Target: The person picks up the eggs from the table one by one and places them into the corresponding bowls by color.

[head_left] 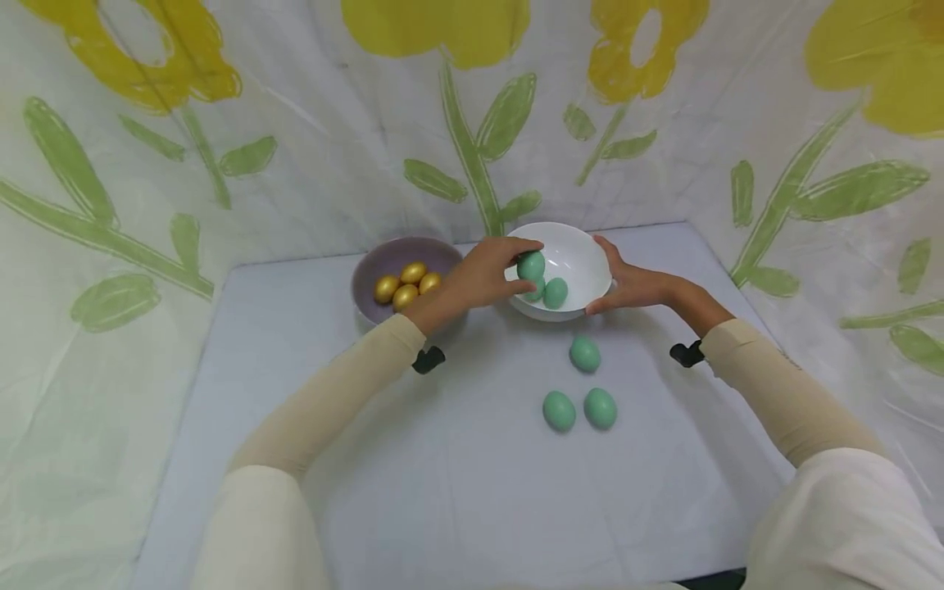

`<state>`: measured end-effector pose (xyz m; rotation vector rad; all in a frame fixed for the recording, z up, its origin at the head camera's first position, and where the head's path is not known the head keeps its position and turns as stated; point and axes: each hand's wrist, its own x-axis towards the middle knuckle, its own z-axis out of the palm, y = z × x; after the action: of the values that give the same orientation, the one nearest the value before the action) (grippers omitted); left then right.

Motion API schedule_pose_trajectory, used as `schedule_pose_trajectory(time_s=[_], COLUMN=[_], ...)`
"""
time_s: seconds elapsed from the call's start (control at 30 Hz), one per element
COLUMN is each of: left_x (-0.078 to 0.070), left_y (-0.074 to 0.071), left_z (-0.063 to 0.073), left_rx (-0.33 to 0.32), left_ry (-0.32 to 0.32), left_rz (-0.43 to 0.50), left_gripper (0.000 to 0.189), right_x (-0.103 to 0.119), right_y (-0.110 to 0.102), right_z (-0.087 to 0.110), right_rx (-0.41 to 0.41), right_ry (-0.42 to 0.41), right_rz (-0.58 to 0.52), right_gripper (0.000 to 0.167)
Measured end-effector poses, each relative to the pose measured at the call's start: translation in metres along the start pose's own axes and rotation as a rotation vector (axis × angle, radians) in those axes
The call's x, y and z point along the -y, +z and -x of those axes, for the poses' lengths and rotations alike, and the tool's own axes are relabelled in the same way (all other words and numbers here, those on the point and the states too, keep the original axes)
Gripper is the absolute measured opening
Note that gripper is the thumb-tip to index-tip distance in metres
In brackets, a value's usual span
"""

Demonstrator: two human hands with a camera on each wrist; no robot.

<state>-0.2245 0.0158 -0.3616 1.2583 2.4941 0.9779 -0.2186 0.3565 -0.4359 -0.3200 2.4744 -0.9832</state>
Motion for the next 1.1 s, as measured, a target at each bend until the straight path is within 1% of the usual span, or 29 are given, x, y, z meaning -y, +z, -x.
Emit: schedule_pose_trajectory(time_s=[0.1,0.2,0.3,0.43,0.47,0.53,0.6,0.7,0.73,0.83,0.93,1.0,1.1], left_x=[0.01,0.019,0.03,0.042,0.042,0.039,0.033,0.024,0.023,0.023,0.023,0.023,0.022], left_y=[-0.008,-0.009,-0.003,0.009,0.011,0.015,0.017,0.021,0.022,0.027,0.03,0.032,0.034], left_z=[-0.013,-0.028,-0.043,-0.059,-0.062,-0.065,-0.067,-0.068,-0.069,-0.072,-0.075,-0.076,-0.078], left_rx=[0.048,0.092,0.142,0.214,0.232,0.261,0.278,0.295,0.301,0.329,0.357,0.36,0.354], left_ry=[-0.057,-0.103,-0.122,-0.134,-0.141,-0.155,-0.169,-0.189,-0.199,-0.236,-0.263,-0.266,-0.258], left_rz=[-0.128,-0.213,-0.289,-0.401,-0.43,-0.489,-0.538,-0.569,-0.578,-0.569,-0.548,-0.523,-0.51], left_gripper=[0.066,0.065,0.064,0.06,0.06,0.058,0.056,0.055,0.054,0.055,0.055,0.056,0.056], right_x=[0.001,0.0,0.001,0.002,0.001,0.008,0.017,0.033,0.035,0.028,0.014,0.006,0.002], right_y=[0.001,0.002,0.002,0.002,0.002,0.0,-0.001,-0.003,-0.003,-0.002,-0.001,-0.001,-0.002], right_z=[-0.001,-0.001,0.0,0.003,0.003,0.005,0.009,0.016,0.017,0.012,0.005,0.002,0.001], right_rx=[0.0,0.005,0.002,-0.004,-0.003,0.008,0.018,0.029,0.029,0.023,0.02,0.013,0.004], right_ry=[0.003,0.006,0.014,0.004,0.001,-0.004,-0.008,0.003,0.002,0.007,0.009,0.005,-0.002], right_rz=[-0.003,0.0,0.008,0.001,-0.003,-0.018,-0.03,-0.049,-0.052,-0.059,-0.047,-0.035,-0.023], right_gripper=[0.141,0.142,0.142,0.141,0.141,0.141,0.141,0.139,0.139,0.138,0.139,0.139,0.139])
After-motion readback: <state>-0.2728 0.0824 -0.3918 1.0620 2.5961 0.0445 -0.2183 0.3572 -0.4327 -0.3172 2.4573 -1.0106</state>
